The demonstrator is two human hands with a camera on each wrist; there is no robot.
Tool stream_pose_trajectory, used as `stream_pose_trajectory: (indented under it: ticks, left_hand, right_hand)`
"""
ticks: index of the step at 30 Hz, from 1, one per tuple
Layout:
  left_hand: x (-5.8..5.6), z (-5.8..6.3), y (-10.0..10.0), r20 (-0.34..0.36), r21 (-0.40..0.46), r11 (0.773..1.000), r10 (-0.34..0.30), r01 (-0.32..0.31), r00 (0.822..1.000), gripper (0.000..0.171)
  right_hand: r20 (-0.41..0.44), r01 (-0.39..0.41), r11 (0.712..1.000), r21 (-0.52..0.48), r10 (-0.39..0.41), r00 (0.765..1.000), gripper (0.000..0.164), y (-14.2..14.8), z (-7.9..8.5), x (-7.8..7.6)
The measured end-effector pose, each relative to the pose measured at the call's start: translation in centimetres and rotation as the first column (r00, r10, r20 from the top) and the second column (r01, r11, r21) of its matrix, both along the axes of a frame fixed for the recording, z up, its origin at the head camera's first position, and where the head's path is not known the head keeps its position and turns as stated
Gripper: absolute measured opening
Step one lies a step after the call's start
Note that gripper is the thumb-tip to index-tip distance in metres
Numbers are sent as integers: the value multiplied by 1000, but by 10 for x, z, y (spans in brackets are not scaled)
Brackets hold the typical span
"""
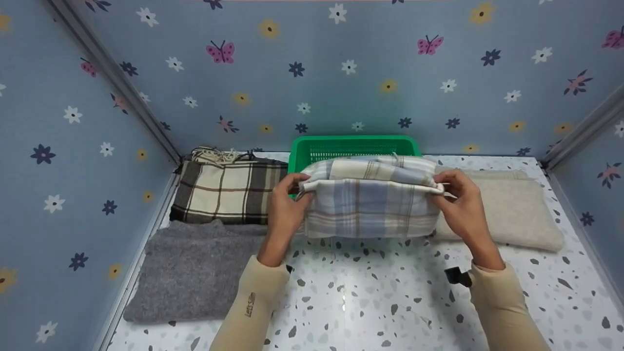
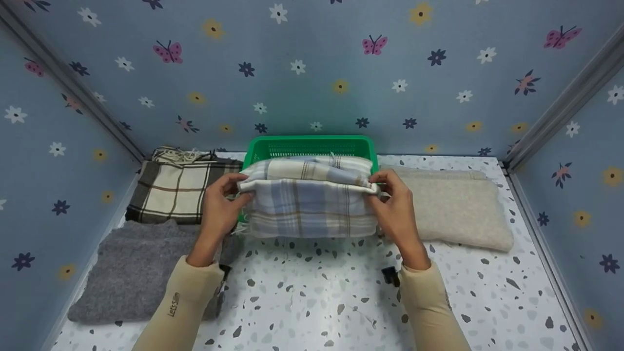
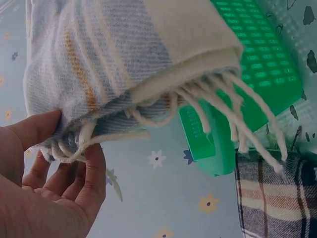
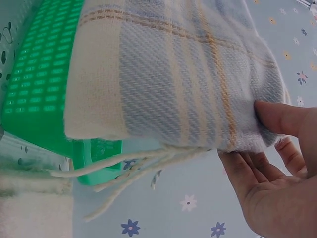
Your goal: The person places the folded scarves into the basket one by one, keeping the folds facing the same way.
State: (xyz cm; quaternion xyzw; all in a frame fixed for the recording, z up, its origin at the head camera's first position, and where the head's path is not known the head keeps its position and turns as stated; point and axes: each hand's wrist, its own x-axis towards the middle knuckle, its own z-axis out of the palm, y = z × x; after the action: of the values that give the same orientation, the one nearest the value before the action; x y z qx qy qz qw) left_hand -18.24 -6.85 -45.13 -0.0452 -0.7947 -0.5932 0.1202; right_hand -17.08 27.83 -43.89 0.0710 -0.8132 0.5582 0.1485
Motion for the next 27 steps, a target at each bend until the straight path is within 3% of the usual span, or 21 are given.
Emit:
stream_pose_trajectory:
  ticks: [7, 27]
  left_hand:
    - [-3, 4, 1, -16, -22, 999, 32, -32, 999, 30]
    - [-11, 19, 3, -56, -12, 1000, 19, -20, 998, 30]
  right_hand:
    - [-43, -6, 1000, -4, 6, 999, 21, 0, 2, -2]
    - [-103, 8, 1000, -23, -11, 995, 22, 0, 9, -10]
